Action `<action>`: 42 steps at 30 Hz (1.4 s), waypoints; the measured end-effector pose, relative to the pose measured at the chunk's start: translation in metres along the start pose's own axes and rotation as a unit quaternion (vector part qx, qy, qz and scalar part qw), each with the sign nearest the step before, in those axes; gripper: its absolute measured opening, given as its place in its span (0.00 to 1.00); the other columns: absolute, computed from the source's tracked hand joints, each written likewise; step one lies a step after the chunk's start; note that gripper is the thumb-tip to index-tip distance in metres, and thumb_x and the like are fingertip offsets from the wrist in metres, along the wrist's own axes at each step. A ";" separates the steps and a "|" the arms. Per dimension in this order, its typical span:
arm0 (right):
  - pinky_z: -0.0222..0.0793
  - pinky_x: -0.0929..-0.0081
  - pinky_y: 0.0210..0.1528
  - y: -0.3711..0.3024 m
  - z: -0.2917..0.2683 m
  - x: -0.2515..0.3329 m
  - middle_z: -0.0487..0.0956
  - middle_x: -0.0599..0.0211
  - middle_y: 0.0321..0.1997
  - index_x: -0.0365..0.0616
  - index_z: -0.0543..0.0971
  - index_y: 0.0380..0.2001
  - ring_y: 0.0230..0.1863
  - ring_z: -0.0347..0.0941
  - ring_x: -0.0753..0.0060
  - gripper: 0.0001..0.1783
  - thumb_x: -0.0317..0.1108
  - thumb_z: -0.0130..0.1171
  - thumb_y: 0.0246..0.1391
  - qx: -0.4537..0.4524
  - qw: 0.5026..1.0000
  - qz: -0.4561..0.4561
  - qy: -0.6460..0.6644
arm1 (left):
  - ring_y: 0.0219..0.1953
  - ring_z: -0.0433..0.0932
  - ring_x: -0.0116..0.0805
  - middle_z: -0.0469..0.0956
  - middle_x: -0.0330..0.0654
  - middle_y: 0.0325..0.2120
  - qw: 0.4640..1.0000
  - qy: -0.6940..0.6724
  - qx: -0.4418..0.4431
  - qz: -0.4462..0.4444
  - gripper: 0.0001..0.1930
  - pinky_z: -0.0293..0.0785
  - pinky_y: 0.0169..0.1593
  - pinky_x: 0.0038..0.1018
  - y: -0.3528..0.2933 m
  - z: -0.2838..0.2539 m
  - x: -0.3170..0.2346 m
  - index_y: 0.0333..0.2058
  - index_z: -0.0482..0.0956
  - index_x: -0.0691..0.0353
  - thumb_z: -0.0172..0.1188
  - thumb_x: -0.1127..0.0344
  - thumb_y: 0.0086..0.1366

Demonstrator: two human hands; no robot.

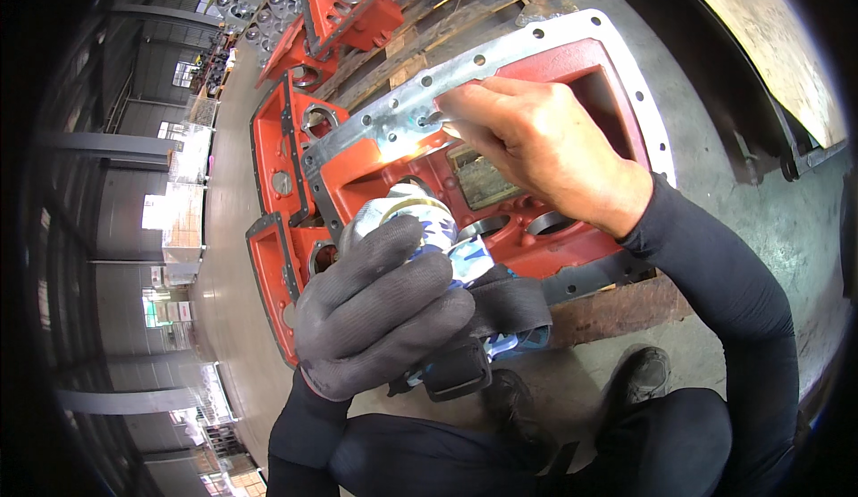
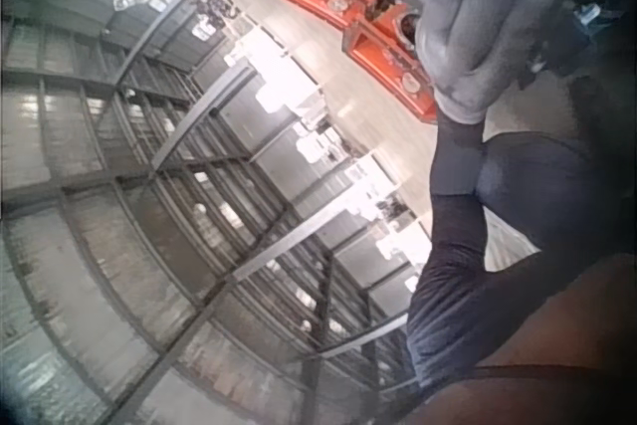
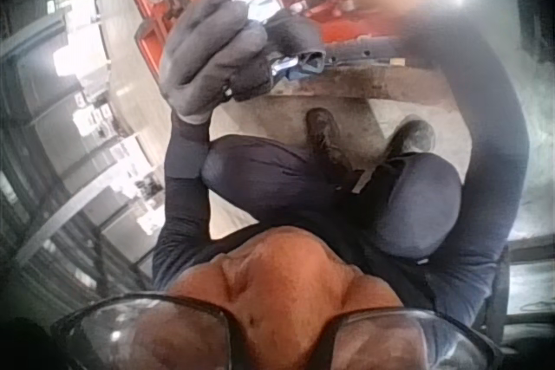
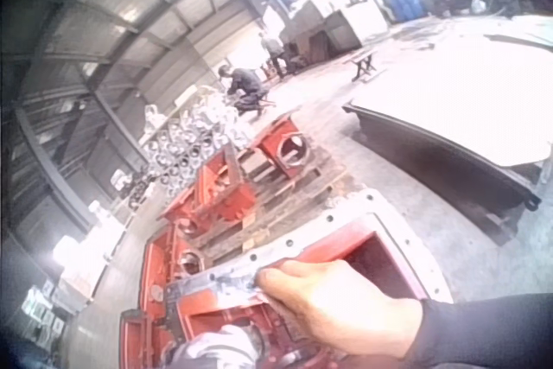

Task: The person applies a sealant to the edges of a red metal engine block using a small brush. They carefully spread the sealant along the seams and around the bolt holes.

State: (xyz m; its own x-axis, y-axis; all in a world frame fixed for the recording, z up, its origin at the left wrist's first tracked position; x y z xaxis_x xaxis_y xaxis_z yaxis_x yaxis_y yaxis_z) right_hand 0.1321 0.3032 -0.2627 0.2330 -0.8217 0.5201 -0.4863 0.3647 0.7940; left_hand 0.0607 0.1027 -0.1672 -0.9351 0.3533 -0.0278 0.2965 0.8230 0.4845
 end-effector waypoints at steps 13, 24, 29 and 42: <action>0.80 0.57 0.38 0.018 0.007 0.005 0.81 0.54 0.32 0.41 0.76 0.36 0.36 0.84 0.47 0.09 0.28 0.63 0.52 0.031 0.988 -0.116 -0.101 | 0.52 0.87 0.53 0.85 0.40 0.45 1.000 0.011 0.007 -0.007 0.22 0.90 0.53 0.49 -0.001 -0.006 -0.003 0.45 0.90 0.50 0.80 0.72 0.48; 0.81 0.60 0.38 0.012 0.007 0.005 0.80 0.59 0.32 0.43 0.76 0.37 0.36 0.84 0.53 0.09 0.28 0.63 0.52 0.003 0.985 -0.137 -0.104 | 0.55 0.86 0.54 0.85 0.40 0.47 1.000 -0.002 0.004 -0.017 0.24 0.89 0.56 0.48 -0.005 -0.005 -0.003 0.46 0.90 0.52 0.80 0.73 0.47; 0.81 0.61 0.38 0.011 0.005 0.008 0.79 0.60 0.31 0.43 0.76 0.37 0.35 0.84 0.54 0.09 0.28 0.63 0.52 -0.005 0.984 -0.142 -0.106 | 0.54 0.86 0.54 0.85 0.41 0.47 1.000 -0.002 -0.006 -0.013 0.24 0.89 0.56 0.49 -0.008 -0.007 -0.002 0.46 0.90 0.53 0.80 0.73 0.46; 0.77 0.56 0.34 0.006 -0.016 0.014 0.78 0.55 0.28 0.39 0.75 0.33 0.32 0.81 0.45 0.09 0.25 0.66 0.51 -0.013 0.997 -0.074 -0.027 | 0.52 0.87 0.54 0.86 0.41 0.44 1.000 -0.008 -0.003 0.001 0.23 0.89 0.55 0.50 -0.003 -0.009 -0.001 0.45 0.89 0.54 0.79 0.73 0.47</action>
State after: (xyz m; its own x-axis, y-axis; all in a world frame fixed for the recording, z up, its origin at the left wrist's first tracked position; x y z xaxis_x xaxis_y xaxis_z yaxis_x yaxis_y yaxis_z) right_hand 0.1457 0.3014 -0.2455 0.2546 -0.8899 0.3785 -0.4282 0.2472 0.8692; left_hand 0.0589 0.0959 -0.1612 -0.9315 0.3614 -0.0410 0.2966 0.8198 0.4898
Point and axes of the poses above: each hand's wrist, its own y-axis towards the middle knuckle, its own z-axis out of the palm, x = y × z, the point moved 4 cm from there along y, towards the middle knuckle
